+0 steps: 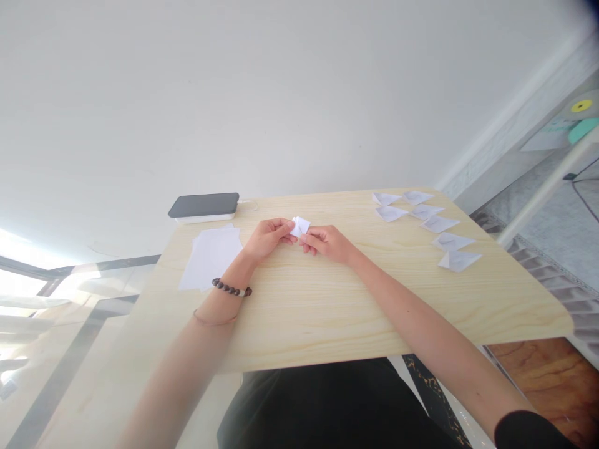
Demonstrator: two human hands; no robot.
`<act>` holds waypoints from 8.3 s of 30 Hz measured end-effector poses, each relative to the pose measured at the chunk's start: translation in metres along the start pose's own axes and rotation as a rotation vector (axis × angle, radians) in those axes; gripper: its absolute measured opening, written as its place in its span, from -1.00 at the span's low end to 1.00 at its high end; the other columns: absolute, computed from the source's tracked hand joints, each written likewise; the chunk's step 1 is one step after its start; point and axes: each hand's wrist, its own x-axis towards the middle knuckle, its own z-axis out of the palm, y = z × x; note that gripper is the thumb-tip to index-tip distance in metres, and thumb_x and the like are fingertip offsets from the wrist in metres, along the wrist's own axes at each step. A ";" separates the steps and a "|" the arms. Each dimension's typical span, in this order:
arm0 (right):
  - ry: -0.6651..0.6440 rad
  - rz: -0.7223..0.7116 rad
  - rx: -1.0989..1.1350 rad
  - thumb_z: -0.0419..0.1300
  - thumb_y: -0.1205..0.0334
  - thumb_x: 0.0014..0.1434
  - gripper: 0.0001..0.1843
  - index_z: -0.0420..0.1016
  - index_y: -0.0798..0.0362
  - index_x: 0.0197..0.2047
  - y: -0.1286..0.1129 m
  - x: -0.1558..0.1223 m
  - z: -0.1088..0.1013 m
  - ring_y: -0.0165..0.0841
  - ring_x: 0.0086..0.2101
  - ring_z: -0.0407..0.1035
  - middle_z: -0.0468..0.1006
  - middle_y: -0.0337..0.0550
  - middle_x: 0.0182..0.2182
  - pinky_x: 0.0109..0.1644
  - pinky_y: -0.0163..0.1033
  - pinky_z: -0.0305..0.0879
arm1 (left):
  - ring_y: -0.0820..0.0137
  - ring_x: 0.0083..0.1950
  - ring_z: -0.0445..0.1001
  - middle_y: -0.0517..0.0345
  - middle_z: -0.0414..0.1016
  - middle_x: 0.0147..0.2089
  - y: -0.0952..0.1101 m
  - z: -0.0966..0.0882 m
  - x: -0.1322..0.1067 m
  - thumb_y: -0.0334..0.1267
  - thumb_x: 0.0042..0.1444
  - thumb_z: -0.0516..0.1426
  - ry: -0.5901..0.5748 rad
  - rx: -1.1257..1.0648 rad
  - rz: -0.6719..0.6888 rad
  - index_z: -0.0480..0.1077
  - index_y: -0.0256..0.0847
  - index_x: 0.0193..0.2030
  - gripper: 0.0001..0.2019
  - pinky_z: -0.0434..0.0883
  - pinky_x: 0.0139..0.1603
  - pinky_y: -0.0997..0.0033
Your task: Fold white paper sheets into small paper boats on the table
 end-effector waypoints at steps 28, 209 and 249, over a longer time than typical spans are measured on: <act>-0.035 0.053 0.081 0.01 0.04 0.11 -0.64 0.38 0.16 -0.50 0.000 -0.001 -0.001 -0.50 -0.59 0.26 0.35 -0.25 -0.65 -0.46 -0.37 0.21 | 0.43 -0.37 0.39 0.10 0.46 -0.42 0.008 0.008 -0.007 -0.06 0.06 0.06 -0.177 0.161 0.061 0.36 -0.31 -0.40 -0.70 0.29 -0.27 0.41; 0.275 -0.114 -0.239 0.21 0.13 -0.05 -0.82 0.41 0.07 -0.48 0.016 0.002 -0.011 -0.40 -0.46 0.42 0.51 -0.24 -0.51 -0.38 -0.35 0.28 | 0.41 -0.35 0.45 0.14 0.51 -0.32 0.000 0.002 -0.005 -0.05 -0.17 0.22 0.145 0.632 0.151 0.29 -0.23 -0.46 -0.70 0.34 -0.37 0.48; 0.232 0.095 -0.005 0.21 0.13 -0.08 -0.69 0.39 0.08 -0.24 0.015 0.007 -0.008 -0.45 -0.52 0.34 0.48 -0.24 -0.53 -0.43 -0.34 0.24 | 0.32 -0.24 0.48 0.11 0.52 -0.26 0.005 0.001 -0.002 -0.13 -0.15 0.21 0.093 0.578 0.058 0.41 -0.19 -0.19 -0.66 0.37 -0.24 0.39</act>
